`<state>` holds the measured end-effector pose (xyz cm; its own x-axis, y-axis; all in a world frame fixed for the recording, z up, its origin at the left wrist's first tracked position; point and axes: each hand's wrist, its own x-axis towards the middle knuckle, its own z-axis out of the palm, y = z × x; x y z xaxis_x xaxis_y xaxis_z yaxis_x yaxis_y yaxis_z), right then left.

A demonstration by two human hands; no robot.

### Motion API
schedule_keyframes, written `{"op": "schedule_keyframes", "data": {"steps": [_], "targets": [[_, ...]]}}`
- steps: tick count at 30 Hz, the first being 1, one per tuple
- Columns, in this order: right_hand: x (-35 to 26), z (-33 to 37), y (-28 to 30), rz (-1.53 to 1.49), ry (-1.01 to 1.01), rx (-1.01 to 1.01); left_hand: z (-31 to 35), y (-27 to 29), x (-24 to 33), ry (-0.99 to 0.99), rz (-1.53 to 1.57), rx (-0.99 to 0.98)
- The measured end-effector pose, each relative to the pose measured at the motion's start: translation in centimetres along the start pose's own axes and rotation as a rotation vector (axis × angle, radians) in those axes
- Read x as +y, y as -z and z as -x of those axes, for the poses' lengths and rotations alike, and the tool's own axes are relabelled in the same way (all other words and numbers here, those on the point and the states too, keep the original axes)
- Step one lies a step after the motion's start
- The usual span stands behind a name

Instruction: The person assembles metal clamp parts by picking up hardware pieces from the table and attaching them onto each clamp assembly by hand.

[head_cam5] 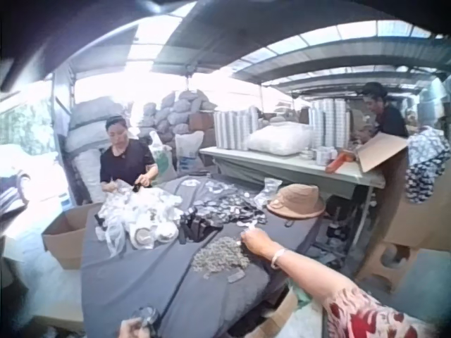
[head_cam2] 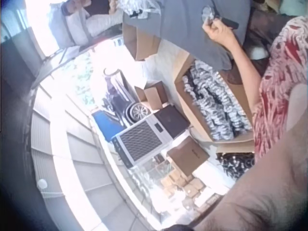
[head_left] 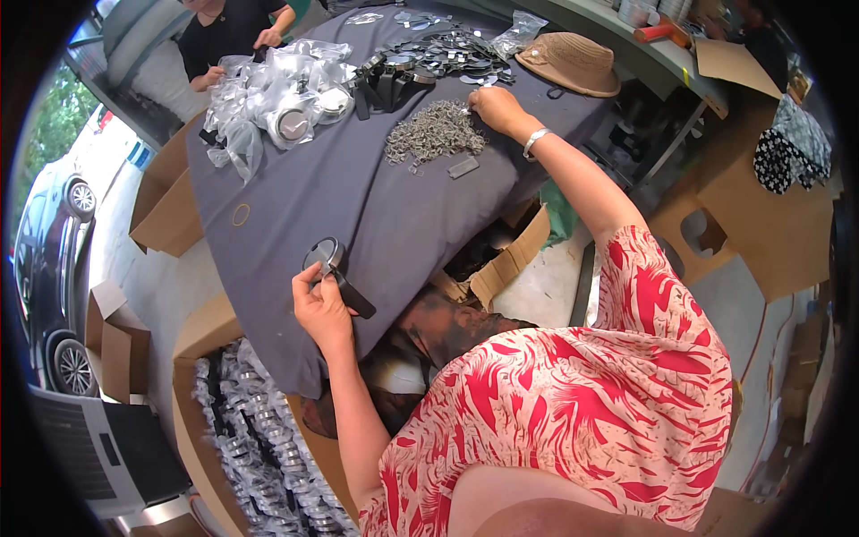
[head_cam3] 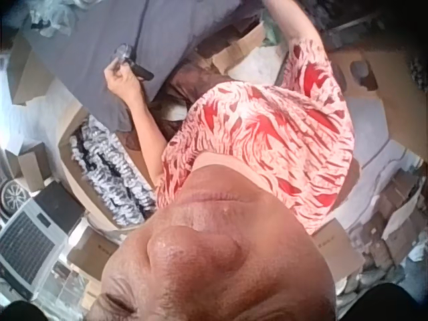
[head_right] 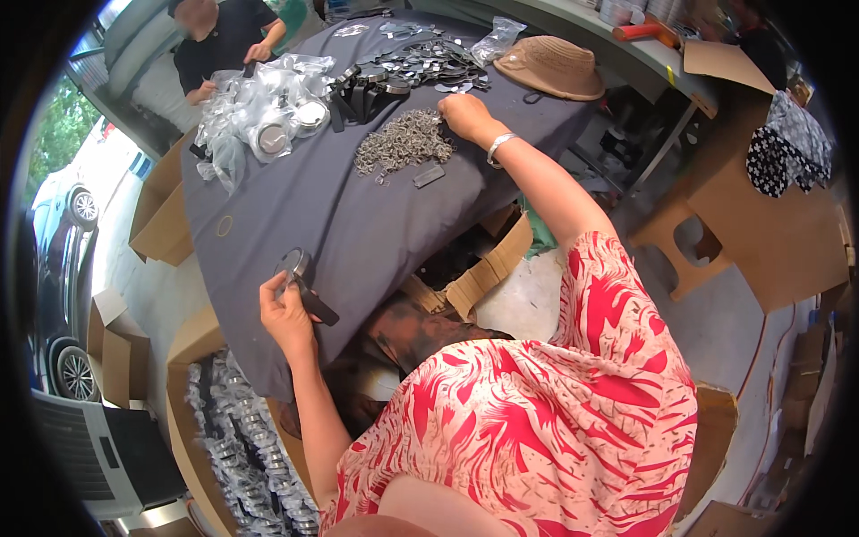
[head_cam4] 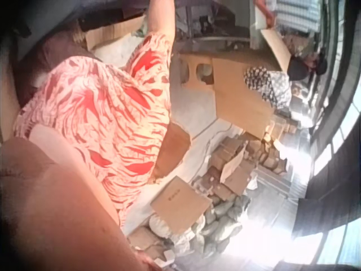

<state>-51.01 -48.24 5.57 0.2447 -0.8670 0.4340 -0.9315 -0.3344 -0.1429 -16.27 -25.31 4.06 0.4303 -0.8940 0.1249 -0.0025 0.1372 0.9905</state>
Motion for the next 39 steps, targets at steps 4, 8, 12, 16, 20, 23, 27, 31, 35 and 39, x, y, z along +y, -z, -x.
{"op": "schedule_keyframes", "data": {"steps": [4,8,12,16,20,23,27,31,35,39], "targets": [[-0.8,-1.0,-0.3,0.214,0.183,-0.033,0.2,0.2,0.0,-0.006,0.006,0.002],[-1.4,-1.5,0.3,0.341,0.274,-0.157,0.1,0.2,-0.2,-0.009,0.001,0.002],[-1.0,-2.7,0.7,0.302,0.237,-0.243,0.2,0.2,0.2,0.004,0.023,0.009],[0.1,-2.2,2.4,-0.177,-0.189,-0.379,-0.1,0.0,-0.1,0.0,0.016,0.021],[0.2,-1.0,2.7,-0.597,-0.301,-0.286,0.0,0.2,0.0,0.013,0.034,0.005],[-0.9,-0.2,3.1,-0.688,-0.3,-0.274,0.1,0.3,0.1,0.01,0.004,0.012],[1.4,0.0,1.5,0.071,-0.026,-0.102,0.1,0.0,0.2,-0.008,0.01,-0.006],[1.1,0.6,2.0,0.043,-0.181,-0.144,0.1,-0.1,0.2,-0.01,0.012,-0.005],[1.1,0.4,1.7,0.037,-0.056,-0.074,0.1,0.3,0.1,-0.013,-0.001,0.002],[0.3,0.6,2.0,-0.388,-0.264,-0.097,0.0,0.3,0.4,-0.024,-0.113,0.012]]}}
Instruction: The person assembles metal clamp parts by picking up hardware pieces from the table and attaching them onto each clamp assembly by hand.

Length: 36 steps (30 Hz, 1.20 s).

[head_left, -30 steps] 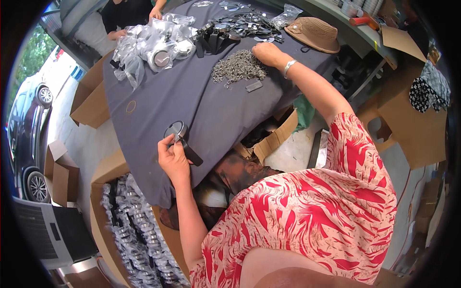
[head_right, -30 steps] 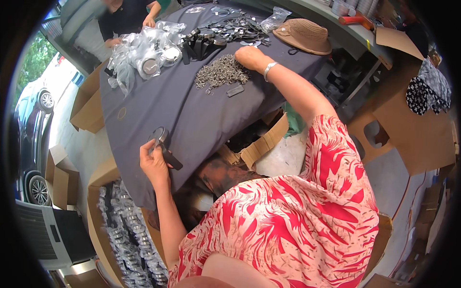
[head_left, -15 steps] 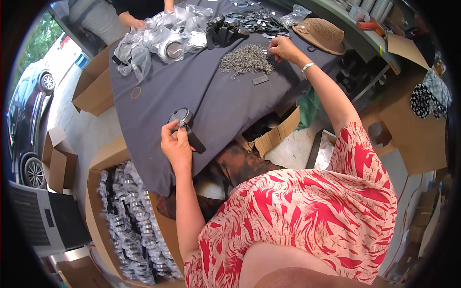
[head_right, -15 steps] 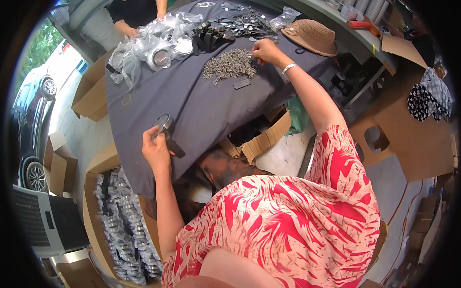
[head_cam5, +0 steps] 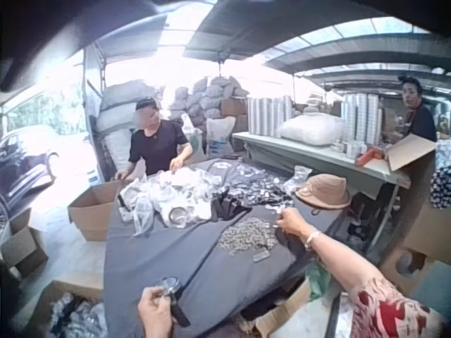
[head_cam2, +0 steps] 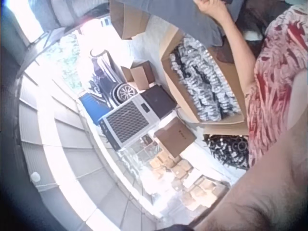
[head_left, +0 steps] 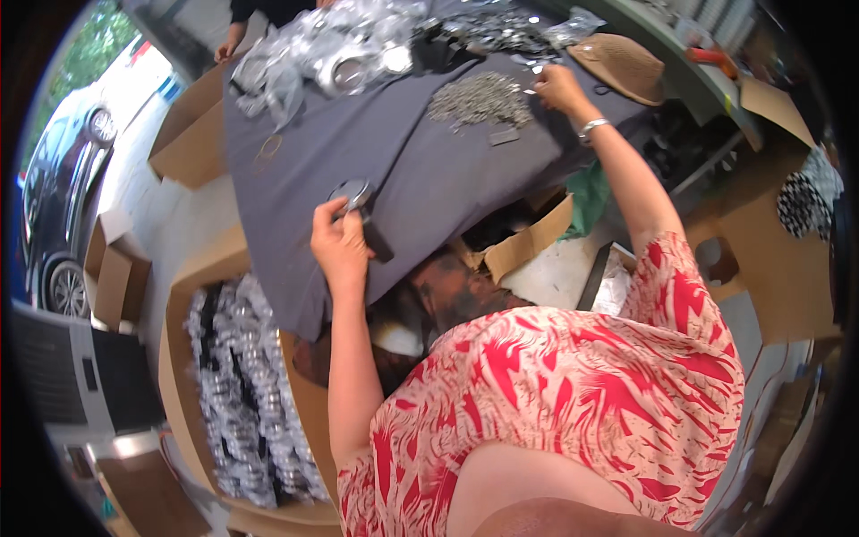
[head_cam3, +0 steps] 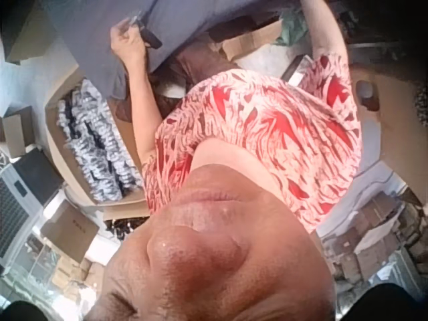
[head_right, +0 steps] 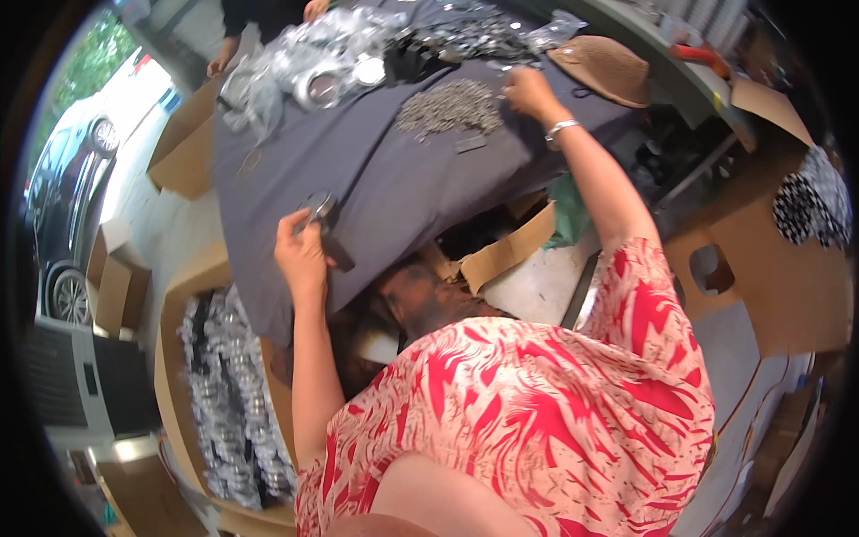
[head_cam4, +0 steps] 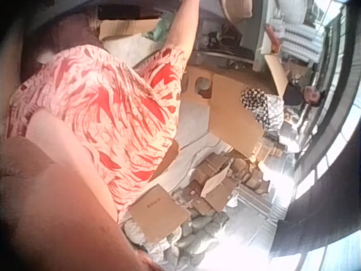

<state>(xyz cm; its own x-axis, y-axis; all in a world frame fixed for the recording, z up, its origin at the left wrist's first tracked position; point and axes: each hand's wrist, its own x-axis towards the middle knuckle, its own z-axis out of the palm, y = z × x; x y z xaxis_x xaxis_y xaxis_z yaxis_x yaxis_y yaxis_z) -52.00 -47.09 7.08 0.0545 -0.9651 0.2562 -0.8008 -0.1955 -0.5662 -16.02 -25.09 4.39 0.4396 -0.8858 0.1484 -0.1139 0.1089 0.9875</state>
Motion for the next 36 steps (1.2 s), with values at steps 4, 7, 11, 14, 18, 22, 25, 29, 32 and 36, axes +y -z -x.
{"op": "schedule_keyframes", "data": {"steps": [4,7,11,14,18,22,25,29,32,36], "targets": [[-2.8,1.5,0.0,-0.329,0.032,0.022,-0.3,-0.6,0.1,0.007,0.055,-0.018],[-8.1,4.1,-1.6,-0.511,0.232,-0.057,-0.3,-0.4,0.2,0.04,0.093,-0.009],[-14.7,8.8,-5.0,-0.769,0.204,-0.399,-0.2,0.2,-0.4,0.036,0.085,-0.005],[-17.5,11.7,-7.7,-0.998,0.157,-0.496,-0.1,-0.1,-0.3,0.024,0.067,-0.017],[-19.3,13.5,-11.3,-1.232,0.057,-0.521,-0.2,-0.4,0.0,0.012,0.045,-0.014],[-20.2,13.8,-13.8,-1.246,-0.015,-0.472,-0.6,-0.5,0.0,0.011,0.024,-0.005],[-20.5,13.7,-14.2,-1.296,-0.046,-0.453,-1.1,-0.8,0.0,0.016,0.075,-0.009],[-19.8,13.7,-12.3,-1.241,-0.092,-0.347,-1.1,-2.2,1.2,-0.041,-0.103,-0.004],[-20.2,14.5,-13.4,-1.257,-0.059,-0.372,-1.8,-1.8,-1.8,-0.009,-0.011,0.059],[-22.1,14.9,-14.8,-1.25,-0.156,-0.392,-1.0,0.1,0.4,0.006,0.059,0.001]]}}
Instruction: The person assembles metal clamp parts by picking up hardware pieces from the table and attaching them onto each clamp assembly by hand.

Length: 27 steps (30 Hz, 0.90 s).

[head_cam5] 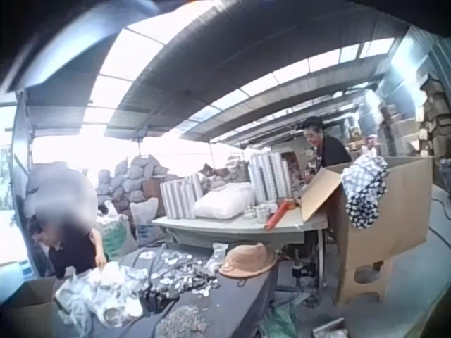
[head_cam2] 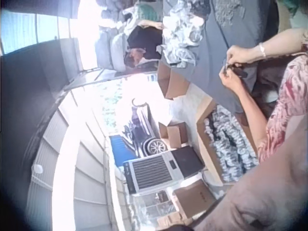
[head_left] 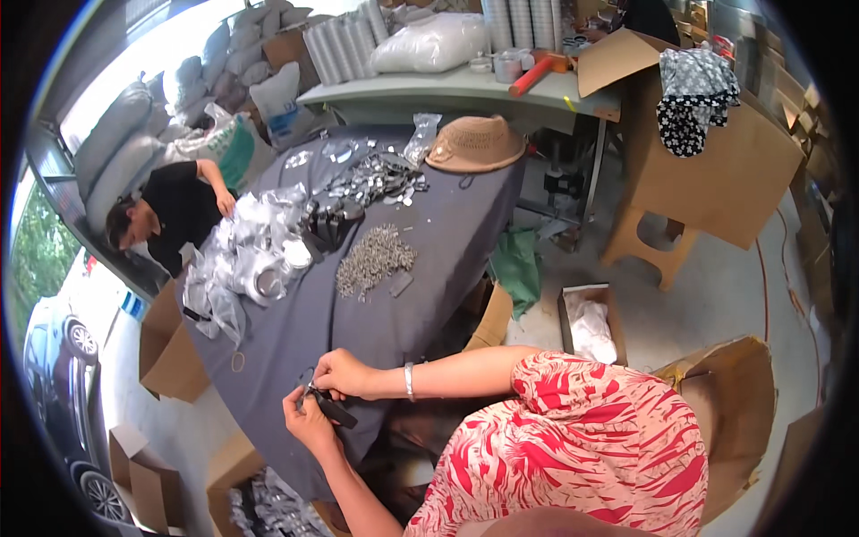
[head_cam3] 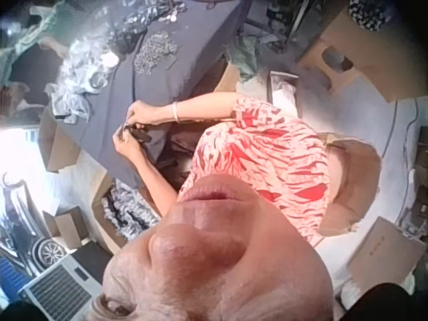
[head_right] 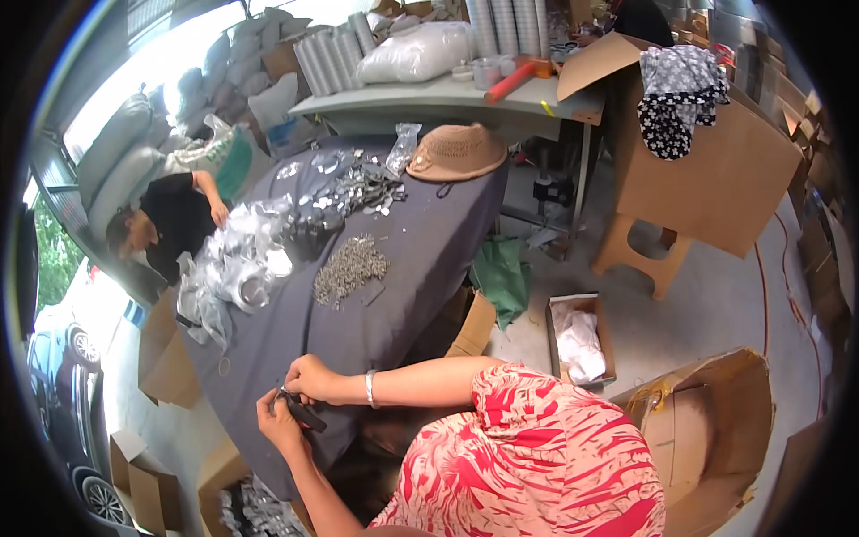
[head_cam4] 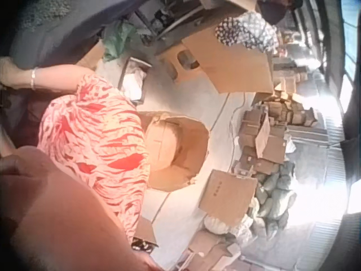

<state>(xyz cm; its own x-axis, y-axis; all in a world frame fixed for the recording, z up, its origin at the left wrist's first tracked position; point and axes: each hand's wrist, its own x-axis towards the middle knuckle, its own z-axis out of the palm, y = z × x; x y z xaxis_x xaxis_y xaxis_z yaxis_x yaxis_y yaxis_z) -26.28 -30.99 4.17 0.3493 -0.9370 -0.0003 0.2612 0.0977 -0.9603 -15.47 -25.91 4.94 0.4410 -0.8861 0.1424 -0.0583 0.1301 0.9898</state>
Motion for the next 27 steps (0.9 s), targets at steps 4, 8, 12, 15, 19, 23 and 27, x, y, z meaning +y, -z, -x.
{"op": "schedule_keyframes", "data": {"steps": [4,8,12,15,19,23,27], "targets": [[-0.6,-0.3,0.4,0.04,-0.011,0.048,-1.2,-0.8,-0.1,-0.005,0.014,-0.043],[-0.6,-0.4,-0.3,0.228,0.11,-0.019,-1.1,0.3,-0.3,-0.065,-0.224,0.074],[-2.2,-1.3,2.3,0.207,0.038,0.057,-1.7,-2.2,0.8,0.086,-0.032,-0.092],[-1.9,-1.7,1.2,0.181,-0.044,-0.023,-2.1,-0.8,-0.8,0.075,0.058,-0.096],[-1.7,-1.8,0.5,0.134,-0.157,-0.066,-1.8,-0.1,-1.2,0.107,0.093,-0.096],[-1.6,-2.2,1.3,0.185,-0.078,-0.169,-1.5,-0.4,-0.8,0.121,0.123,-0.068],[-2.0,-2.8,2.8,0.478,0.143,-0.252,-1.4,-0.3,-0.7,0.127,0.128,-0.088]]}}
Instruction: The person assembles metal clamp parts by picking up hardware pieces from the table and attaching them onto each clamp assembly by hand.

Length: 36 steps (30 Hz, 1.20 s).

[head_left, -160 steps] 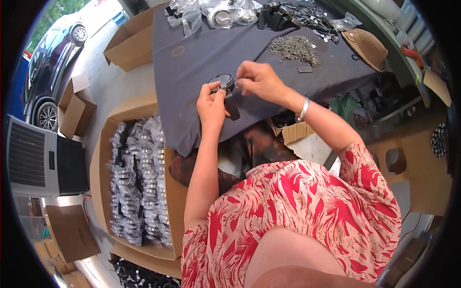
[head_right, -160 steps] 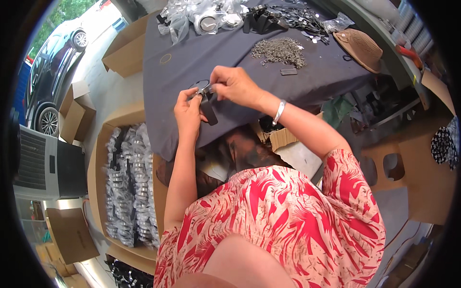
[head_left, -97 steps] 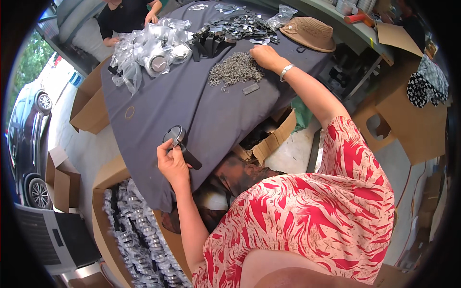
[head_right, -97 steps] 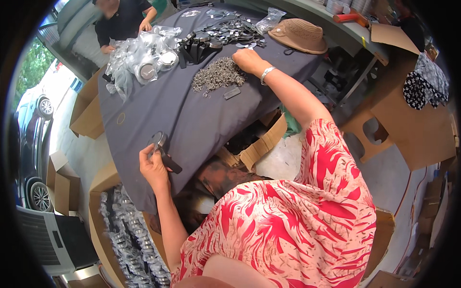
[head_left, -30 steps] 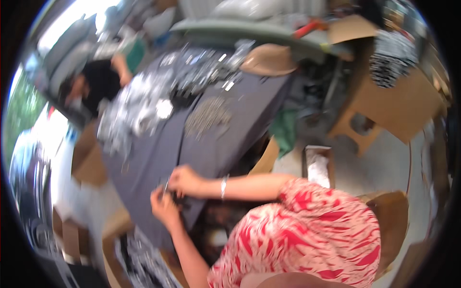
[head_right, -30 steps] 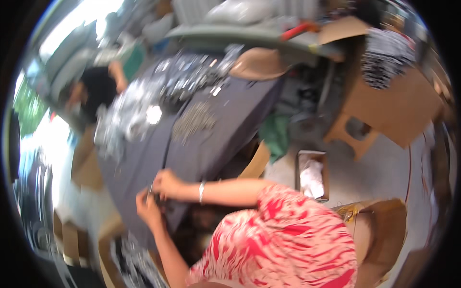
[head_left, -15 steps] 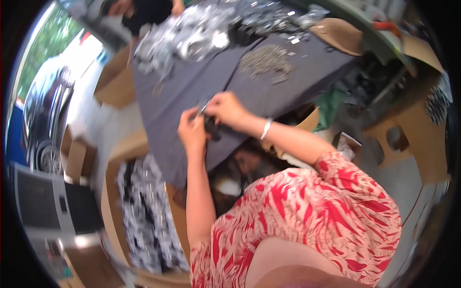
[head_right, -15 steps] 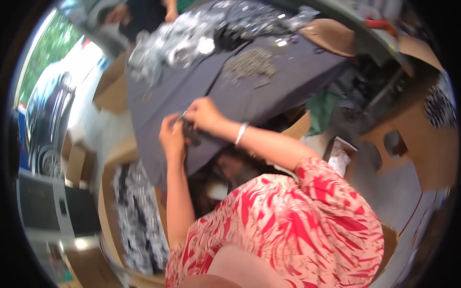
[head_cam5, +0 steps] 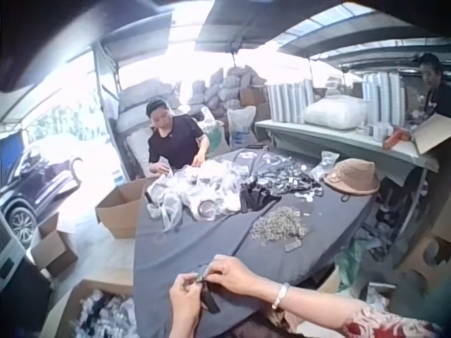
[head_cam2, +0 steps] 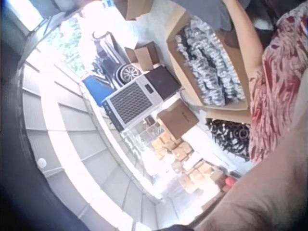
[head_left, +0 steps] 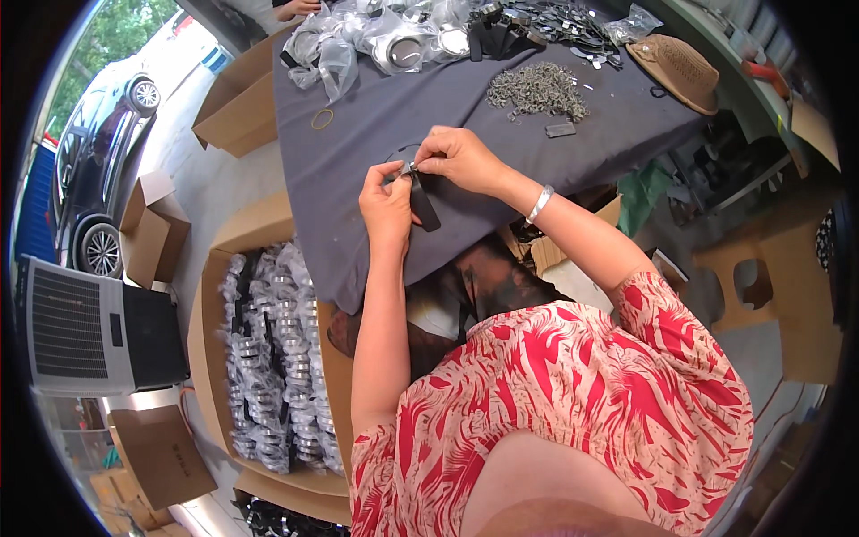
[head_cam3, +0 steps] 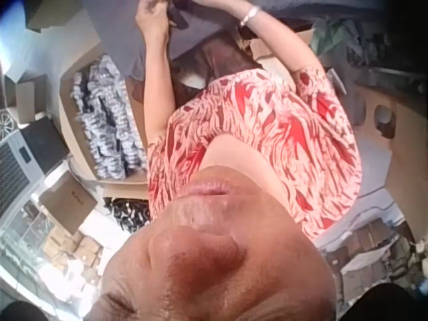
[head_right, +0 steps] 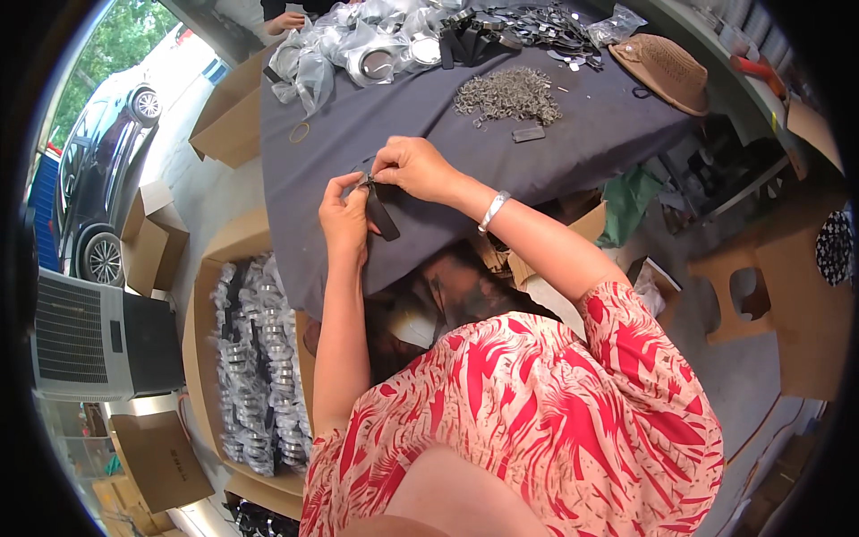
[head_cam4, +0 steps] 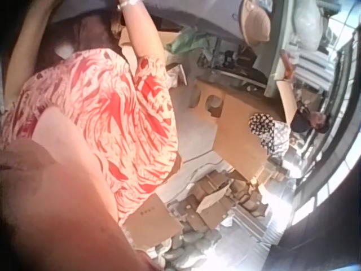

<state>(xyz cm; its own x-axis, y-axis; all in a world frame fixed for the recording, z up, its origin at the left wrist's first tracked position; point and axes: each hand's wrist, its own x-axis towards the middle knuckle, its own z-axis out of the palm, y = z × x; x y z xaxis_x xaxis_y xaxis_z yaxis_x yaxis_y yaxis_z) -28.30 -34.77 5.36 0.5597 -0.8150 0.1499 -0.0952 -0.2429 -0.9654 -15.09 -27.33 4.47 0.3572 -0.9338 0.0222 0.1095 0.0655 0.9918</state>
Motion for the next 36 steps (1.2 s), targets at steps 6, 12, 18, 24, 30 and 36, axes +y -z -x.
{"op": "schedule_keyframes", "data": {"steps": [6,12,18,24,30,36], "targets": [[0.5,-2.1,1.4,0.329,0.457,-0.108,-0.2,0.5,0.0,-0.006,-0.01,-0.022],[0.2,-3.0,1.8,0.319,0.495,-0.271,-0.9,0.8,0.1,0.014,-0.133,-0.045],[-0.3,-1.3,2.1,0.526,0.474,-0.014,-0.2,-0.1,1.1,0.185,-0.128,0.192],[0.6,3.0,12.2,1.369,-0.096,0.094,-0.3,0.4,0.9,0.192,-0.046,0.155],[2.0,4.5,15.1,1.198,0.072,0.0,-0.2,2.0,0.7,0.176,0.001,0.136],[-1.7,3.8,12.2,0.79,0.05,-0.108,0.5,2.4,1.5,0.183,0.02,0.089]]}}
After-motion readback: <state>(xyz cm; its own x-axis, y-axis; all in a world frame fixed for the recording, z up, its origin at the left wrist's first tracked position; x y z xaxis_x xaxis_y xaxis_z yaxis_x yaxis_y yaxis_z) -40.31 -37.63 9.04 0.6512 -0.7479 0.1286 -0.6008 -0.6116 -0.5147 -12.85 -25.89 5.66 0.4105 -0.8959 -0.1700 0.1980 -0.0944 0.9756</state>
